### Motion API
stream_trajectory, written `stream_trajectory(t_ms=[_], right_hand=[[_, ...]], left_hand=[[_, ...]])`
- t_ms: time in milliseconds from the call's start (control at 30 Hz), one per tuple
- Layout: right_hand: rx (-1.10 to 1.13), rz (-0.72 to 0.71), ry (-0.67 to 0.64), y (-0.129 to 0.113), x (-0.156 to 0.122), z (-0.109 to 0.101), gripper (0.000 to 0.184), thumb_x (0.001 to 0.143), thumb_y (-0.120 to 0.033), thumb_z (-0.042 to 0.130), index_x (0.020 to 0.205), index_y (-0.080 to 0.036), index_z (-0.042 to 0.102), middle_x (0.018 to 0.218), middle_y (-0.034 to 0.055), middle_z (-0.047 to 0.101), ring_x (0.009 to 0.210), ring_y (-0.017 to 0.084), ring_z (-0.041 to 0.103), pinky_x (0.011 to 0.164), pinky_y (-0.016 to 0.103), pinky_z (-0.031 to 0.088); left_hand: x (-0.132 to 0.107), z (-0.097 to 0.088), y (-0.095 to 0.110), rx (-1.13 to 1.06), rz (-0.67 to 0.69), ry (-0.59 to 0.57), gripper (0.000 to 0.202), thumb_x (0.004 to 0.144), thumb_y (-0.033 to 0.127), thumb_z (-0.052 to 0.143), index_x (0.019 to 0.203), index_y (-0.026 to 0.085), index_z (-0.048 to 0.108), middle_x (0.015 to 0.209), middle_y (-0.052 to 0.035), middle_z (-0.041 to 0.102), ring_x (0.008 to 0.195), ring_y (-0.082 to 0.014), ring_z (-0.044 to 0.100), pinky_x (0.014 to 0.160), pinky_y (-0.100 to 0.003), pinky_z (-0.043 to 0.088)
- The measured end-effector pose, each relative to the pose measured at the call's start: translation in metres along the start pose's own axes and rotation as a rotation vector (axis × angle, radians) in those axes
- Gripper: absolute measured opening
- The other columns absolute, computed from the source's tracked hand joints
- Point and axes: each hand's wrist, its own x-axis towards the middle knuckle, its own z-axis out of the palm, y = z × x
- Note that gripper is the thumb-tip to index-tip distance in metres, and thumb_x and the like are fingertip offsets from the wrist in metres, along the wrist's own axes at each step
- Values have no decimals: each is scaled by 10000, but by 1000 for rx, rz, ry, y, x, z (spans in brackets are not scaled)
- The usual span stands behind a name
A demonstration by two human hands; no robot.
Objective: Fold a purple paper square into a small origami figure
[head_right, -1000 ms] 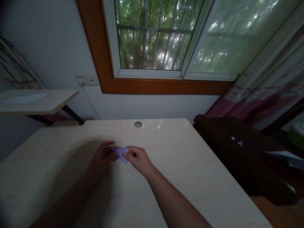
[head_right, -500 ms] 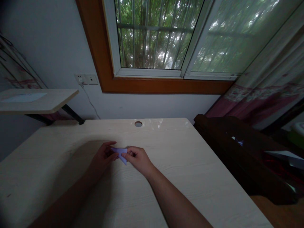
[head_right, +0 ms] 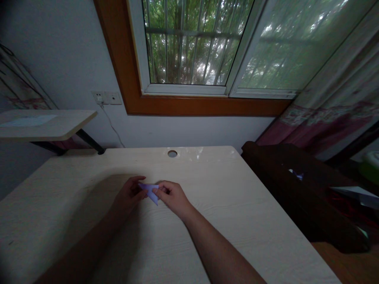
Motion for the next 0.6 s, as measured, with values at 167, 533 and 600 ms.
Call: stream_trajectory(t_ms=[167,533,600], right_hand=[[-5,6,5,1,0,0,301,838,-478,649,795,-182,683,669,0,615,581,117,501,563,232,368],[48,23,24,6,1,0,267,832,-447,667,804,-181,683,683,-10,600,600,114,494,580,232,368],[45,18,30,7,1,0,269,837,-449,661,824,-181,688,699,-8,607,610,115,498,586,234,370]], left_hand=[[0,-1,-4,14,5,2,480,758,369,745,1166,192,566,748,25,575,689,-134,572,658,-258,480],[-1,2,5,18,-26,4,266,821,376,667,987,176,607,711,11,640,669,-140,626,647,-260,495],[0,2,6,6,-27,7,243,830,360,659,972,170,605,708,7,651,665,-139,626,649,-262,497]])
